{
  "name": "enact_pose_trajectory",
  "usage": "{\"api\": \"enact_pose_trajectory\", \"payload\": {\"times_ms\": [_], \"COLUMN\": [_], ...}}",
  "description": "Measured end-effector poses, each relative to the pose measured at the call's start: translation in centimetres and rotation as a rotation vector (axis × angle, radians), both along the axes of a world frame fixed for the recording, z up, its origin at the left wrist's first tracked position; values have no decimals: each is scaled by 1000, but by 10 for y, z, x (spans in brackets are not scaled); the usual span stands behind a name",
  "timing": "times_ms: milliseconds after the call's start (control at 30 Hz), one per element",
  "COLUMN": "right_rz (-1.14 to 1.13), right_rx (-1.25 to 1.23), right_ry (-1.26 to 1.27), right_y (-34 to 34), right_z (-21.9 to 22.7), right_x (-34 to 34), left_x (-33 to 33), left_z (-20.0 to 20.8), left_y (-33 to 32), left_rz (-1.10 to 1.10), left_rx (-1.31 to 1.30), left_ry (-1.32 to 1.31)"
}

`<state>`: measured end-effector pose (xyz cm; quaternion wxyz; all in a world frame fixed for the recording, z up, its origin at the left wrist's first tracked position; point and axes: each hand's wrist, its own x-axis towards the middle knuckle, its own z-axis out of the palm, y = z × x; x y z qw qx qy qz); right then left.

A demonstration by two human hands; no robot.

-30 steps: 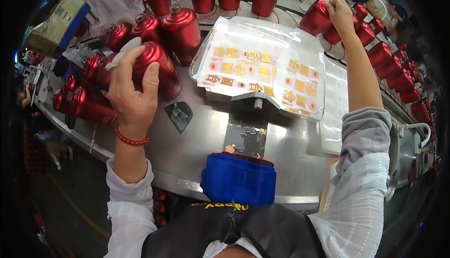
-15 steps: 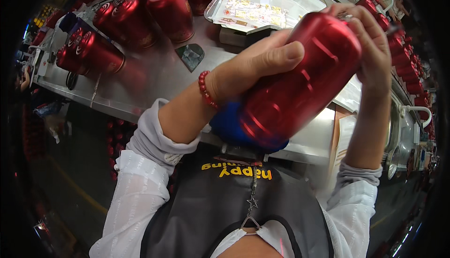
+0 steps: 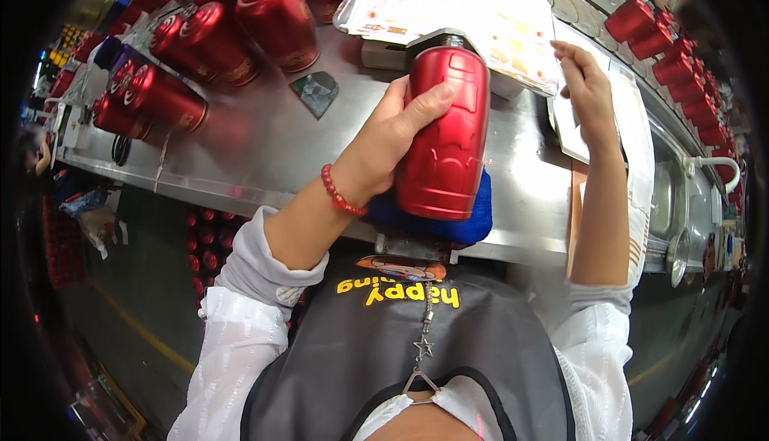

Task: The person applies gold stickers to red beverage cans. They peel each sticker from a sheet, position it on the can, and smooth it down with a small tool. The person repeats this process for multiple cans on a stainless steel workbench.

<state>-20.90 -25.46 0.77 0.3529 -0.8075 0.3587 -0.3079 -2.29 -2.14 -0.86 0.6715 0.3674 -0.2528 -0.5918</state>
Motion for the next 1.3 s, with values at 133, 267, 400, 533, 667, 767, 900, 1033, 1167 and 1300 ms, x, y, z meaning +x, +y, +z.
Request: {"api": "enact_pose_trajectory", "payload": {"times_ms": [133, 267, 400, 533, 667, 767, 900, 1033, 1167, 1300], "right_rz": [58, -36, -262, -277, -279, -231, -365, -521, -324, 47], "right_rx": [-480, -603, -556, -298, -703, -752, -661, -505, -782, -761], "right_ry": [378, 639, 634, 614, 477, 279, 515, 902, 677, 373], "right_y": [-95, -136, -160, -174, -184, -182, -217, -206, -213, -96], "right_z": [-29, -49, -51, -68, -76, -67, -92, -126, -94, 13], "right_x": [4, 26, 45, 48, 38, 17, -75, -109, -131, -58], "left_x": [-7, -2, -5, -3, -7, -8, -20, -18, -12, -13], "left_z": [1, -2, -6, -11, -17, -13, -11, -34, -42, -40], "left_y": [0, 4, 4, 5, 22, 50, 69, 65, 69, 70], "left_rz": [89, 82, 109, 134, 275, 222, 165, 268, 271, 285], "left_rx": [38, 21, -9, -6, -2, -44, -103, -125, -157, -160], "left_ry": [-279, -346, -392, -414, -821, -1091, -1508, -1593, -1554, -1602]}}
